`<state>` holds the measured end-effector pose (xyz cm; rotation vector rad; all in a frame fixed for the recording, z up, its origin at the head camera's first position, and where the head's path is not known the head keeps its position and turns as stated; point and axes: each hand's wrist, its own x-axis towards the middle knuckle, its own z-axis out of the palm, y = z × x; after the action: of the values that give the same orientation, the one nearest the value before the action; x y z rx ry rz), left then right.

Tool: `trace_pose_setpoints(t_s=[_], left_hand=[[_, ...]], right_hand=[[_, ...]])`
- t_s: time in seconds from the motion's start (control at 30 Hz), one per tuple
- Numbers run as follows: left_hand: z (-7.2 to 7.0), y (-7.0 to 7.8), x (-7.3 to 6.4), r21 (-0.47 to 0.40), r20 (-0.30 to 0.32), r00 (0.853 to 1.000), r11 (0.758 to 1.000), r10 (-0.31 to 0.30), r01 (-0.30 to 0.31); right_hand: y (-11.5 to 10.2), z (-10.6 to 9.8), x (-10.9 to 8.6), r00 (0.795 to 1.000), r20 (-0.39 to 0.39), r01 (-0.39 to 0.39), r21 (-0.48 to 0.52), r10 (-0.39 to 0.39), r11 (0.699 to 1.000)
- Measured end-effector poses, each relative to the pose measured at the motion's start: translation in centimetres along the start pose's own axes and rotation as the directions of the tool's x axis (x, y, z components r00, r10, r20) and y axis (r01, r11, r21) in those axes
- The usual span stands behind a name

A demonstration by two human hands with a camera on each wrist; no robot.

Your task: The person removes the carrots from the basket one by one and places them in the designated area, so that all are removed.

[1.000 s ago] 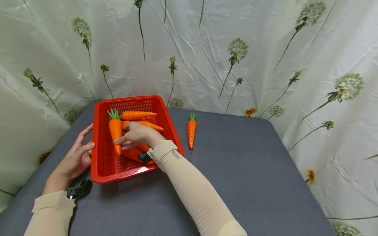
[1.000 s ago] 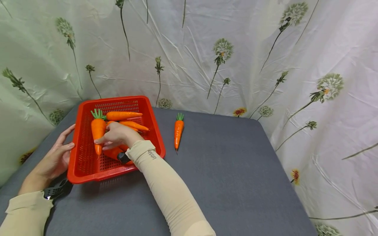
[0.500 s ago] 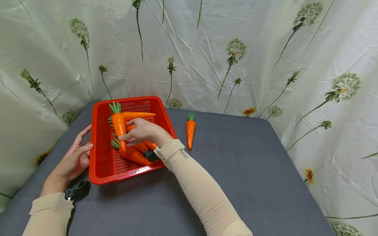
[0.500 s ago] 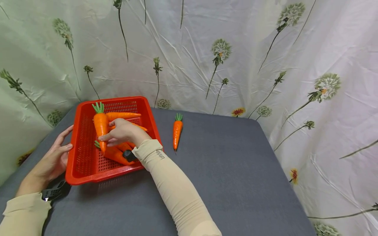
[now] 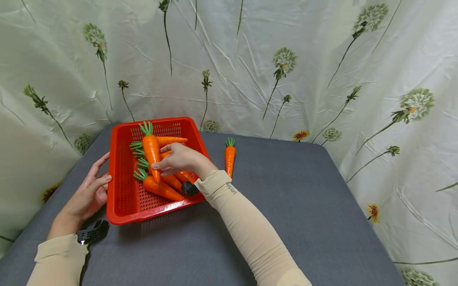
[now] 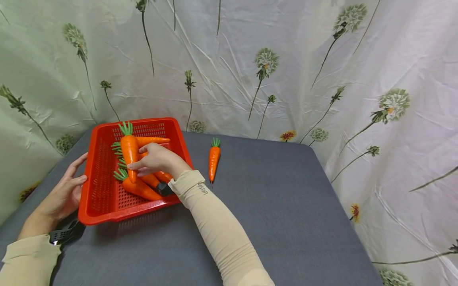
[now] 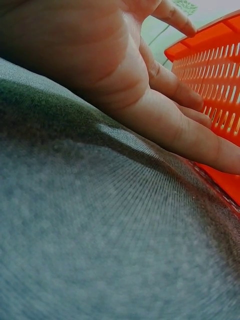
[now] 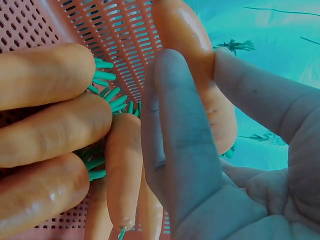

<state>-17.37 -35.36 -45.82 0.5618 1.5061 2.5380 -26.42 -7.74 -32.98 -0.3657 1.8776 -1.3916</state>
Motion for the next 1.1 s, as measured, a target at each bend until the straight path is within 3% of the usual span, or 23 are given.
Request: trace_pose_setpoints(t_s=[0.43, 1.1], left_hand=[[-0.1, 0.0, 0.1, -0.004, 0.003, 1.0, 1.0, 0.001, -0.001], [0.0, -0.1, -0.1, 0.004, -0.014, 1.0, 1.0, -0.002, 0.002]], right_hand=[[0.5, -1.6, -1.0, 1.0, -0.016, 0.02, -0.045, -0.02, 0.999], [1.3, -4.1, -2.2, 0.998, -0.032, 0.048, -0.03, -0.049, 0.998]])
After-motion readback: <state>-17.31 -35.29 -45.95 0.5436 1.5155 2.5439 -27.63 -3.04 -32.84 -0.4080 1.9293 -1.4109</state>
